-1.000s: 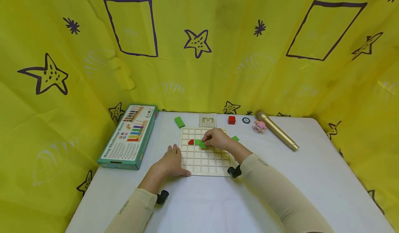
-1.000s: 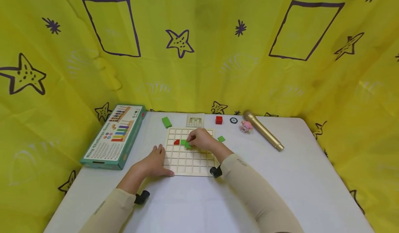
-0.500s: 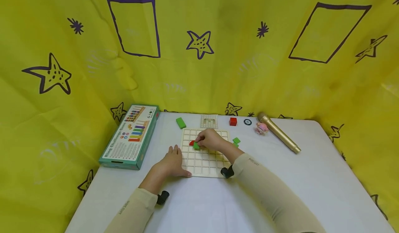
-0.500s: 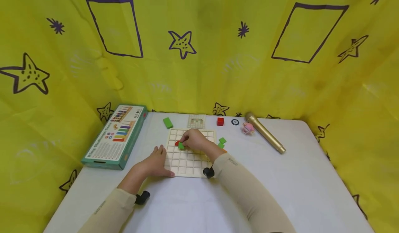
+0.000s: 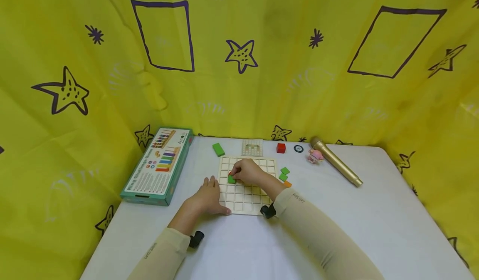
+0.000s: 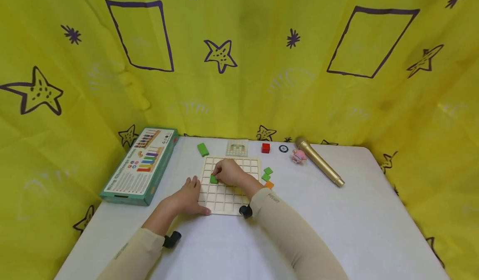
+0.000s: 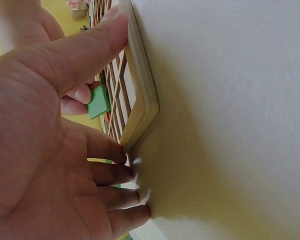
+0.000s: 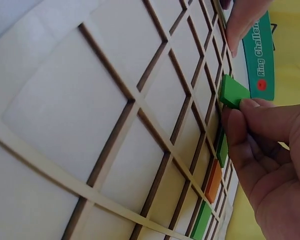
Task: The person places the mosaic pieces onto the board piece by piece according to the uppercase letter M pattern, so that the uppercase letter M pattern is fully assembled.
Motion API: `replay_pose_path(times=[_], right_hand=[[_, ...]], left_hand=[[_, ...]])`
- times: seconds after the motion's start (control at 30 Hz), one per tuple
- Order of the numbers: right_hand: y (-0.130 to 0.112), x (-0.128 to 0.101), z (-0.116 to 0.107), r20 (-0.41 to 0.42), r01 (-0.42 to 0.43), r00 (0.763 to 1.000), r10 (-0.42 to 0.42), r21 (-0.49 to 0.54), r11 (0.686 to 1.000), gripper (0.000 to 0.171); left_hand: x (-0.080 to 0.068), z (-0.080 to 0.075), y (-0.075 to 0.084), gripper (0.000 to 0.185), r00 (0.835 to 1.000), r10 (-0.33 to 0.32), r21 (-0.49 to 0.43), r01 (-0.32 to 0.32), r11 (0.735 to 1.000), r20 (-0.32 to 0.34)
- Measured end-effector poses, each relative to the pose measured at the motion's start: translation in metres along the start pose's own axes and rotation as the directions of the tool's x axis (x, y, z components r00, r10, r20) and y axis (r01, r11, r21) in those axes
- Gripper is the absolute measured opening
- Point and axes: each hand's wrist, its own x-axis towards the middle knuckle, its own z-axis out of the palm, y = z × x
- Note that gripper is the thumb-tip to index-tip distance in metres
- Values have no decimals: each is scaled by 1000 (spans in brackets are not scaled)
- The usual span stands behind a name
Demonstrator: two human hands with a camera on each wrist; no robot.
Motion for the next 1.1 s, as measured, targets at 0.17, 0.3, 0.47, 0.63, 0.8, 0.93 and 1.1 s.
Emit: replay_pose_path(times=[0.17, 0.3, 0.47, 0.63, 0.8, 0.93, 1.1], right_hand=[[0, 2, 1, -15, 13, 1000, -14, -83, 996, 6], [-1, 2, 1, -5, 17, 1000, -17, -110, 994, 5], [-3, 3, 3, -8, -7, 1000, 6, -140, 990, 5], [1, 4, 9, -18, -34, 999, 32, -137, 990, 7], [4, 2, 12, -25, -42, 999, 39, -130, 991, 6], [6, 1, 14, -25, -46, 999, 43, -126, 991, 5], [5, 1, 12, -34, -32, 999, 28, -134, 990, 6]], left_hand=[[0, 0, 0, 119, 1000, -5, 9, 5, 1000, 1], [0, -1, 0, 119, 1000, -11, 0, 11, 1000, 1], [2, 0, -1, 119, 1000, -4, -1, 4, 1000, -2], [2, 1, -1, 120, 1000, -12, 8, 12, 1000, -1], [1, 1, 1, 120, 1000, -16, 1, 16, 1000, 4], [1, 2, 1, 120, 1000, -20, 2, 20, 1000, 8], [2, 2, 2, 120, 999, -31, 3, 31, 1000, 5]])
